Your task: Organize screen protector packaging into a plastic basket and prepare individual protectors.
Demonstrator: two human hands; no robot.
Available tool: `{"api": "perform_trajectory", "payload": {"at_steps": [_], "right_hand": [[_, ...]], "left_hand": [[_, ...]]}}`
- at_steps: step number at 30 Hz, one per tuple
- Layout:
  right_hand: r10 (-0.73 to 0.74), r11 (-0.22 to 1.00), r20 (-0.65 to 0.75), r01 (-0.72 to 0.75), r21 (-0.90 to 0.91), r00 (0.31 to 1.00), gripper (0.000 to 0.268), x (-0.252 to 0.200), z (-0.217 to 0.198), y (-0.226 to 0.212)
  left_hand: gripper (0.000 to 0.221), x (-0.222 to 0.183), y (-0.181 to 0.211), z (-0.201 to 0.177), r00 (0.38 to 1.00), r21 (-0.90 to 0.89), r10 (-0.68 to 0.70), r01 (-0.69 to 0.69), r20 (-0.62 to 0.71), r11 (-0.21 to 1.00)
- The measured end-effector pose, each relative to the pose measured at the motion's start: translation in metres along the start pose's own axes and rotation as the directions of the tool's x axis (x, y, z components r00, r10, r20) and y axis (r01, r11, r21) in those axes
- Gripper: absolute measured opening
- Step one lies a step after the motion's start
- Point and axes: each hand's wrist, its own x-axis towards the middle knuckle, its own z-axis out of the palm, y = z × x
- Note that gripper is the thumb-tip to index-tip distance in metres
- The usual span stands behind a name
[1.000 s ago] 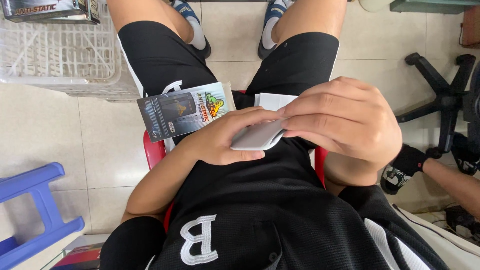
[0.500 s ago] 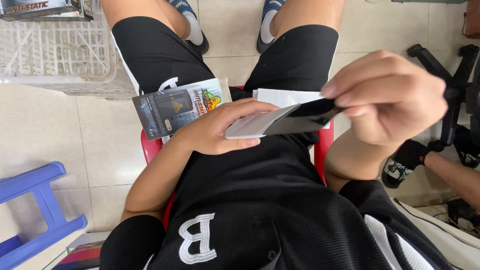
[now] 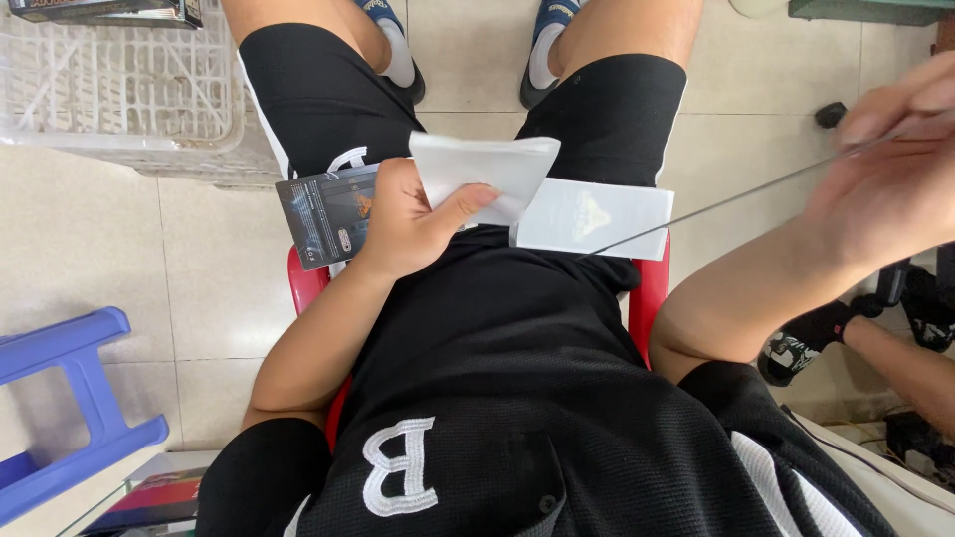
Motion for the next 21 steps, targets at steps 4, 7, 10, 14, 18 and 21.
{"api": "perform_trajectory", "payload": {"at_steps": [4, 7, 10, 14, 18, 21], "right_hand": [[-0.099, 0.995, 0.022, 0.099, 0.004, 0.995, 0.041, 0.011, 0.066, -0.048], [-0.108, 0.981, 0.136, 0.083, 0.173, 0.985, 0.038, 0.024, 0.094, -0.070], [-0.282, 0.954, 0.402, 0.209, 0.216, 0.871, 0.032, 0.037, 0.113, -0.078], [-0.216, 0.965, 0.293, 0.157, 0.212, 0.931, 0.030, 0.023, 0.132, -0.075], [0.126, 0.992, 0.297, -0.118, -0.045, 0.946, 0.017, 0.001, 0.146, -0.060], [0.255, 0.949, 0.417, -0.309, 0.068, 0.873, 0.010, 0.016, 0.177, -0.056]], "left_hand": [[0.010, 0.005, 0.019, 0.001, 0.997, 0.114, -0.038, 0.044, -0.062, 0.993], [0.022, 0.007, 0.023, 0.002, 0.923, 0.159, 0.384, -0.380, 0.006, 0.911], [0.015, 0.006, 0.020, 0.003, 0.917, 0.187, 0.399, -0.391, -0.002, 0.901], [0.015, 0.000, 0.010, 0.005, 0.949, 0.195, 0.315, -0.303, -0.029, 0.933], [0.040, -0.011, -0.030, 0.002, 0.992, -0.300, -0.098, 0.119, 0.084, 0.946], [0.074, -0.009, -0.018, 0.007, 0.922, -0.435, -0.218, 0.347, 0.320, 0.831]]}}
